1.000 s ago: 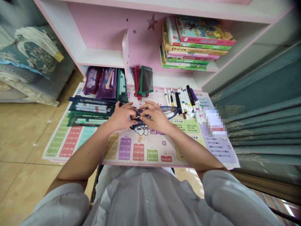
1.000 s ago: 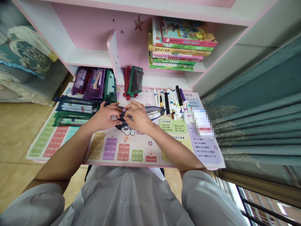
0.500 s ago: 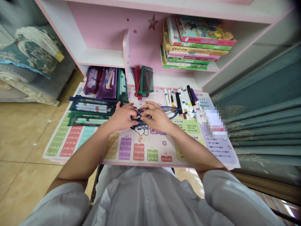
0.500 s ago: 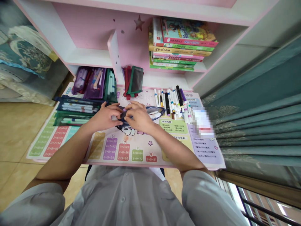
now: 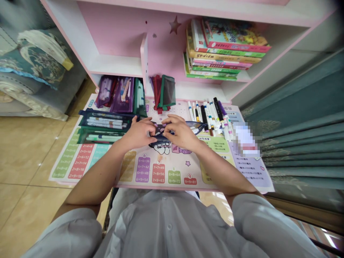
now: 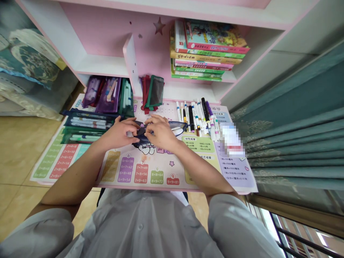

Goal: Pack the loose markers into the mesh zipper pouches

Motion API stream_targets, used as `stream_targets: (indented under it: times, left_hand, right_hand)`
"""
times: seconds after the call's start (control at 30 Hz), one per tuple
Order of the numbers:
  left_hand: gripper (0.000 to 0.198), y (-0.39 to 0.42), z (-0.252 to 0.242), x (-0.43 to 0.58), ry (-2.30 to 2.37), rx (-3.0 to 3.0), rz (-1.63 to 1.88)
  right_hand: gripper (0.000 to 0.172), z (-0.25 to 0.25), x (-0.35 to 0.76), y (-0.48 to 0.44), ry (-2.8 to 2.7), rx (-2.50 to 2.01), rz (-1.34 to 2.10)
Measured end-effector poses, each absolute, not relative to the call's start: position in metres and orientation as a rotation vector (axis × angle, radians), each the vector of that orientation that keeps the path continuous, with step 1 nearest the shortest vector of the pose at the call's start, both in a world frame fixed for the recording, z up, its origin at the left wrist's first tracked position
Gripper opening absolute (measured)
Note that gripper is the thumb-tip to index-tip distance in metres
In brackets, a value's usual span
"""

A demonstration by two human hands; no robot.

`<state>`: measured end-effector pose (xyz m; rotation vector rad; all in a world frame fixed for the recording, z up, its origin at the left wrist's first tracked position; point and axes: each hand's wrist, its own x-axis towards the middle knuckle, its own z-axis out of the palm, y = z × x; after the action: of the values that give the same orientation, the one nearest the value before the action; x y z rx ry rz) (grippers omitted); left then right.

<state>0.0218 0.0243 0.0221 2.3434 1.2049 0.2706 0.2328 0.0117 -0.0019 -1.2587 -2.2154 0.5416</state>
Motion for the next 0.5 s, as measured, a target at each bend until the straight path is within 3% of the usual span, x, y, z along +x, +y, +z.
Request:
stream_targets:
  times: [0.5]
  left_hand:
    - [0.022,0.0246,0.0264,0.0211,1.253,2.295,0.255]
  right_hand:
    - [0.017,0.0005,0.2393,0.0159,-2.214,-1.277,0.532]
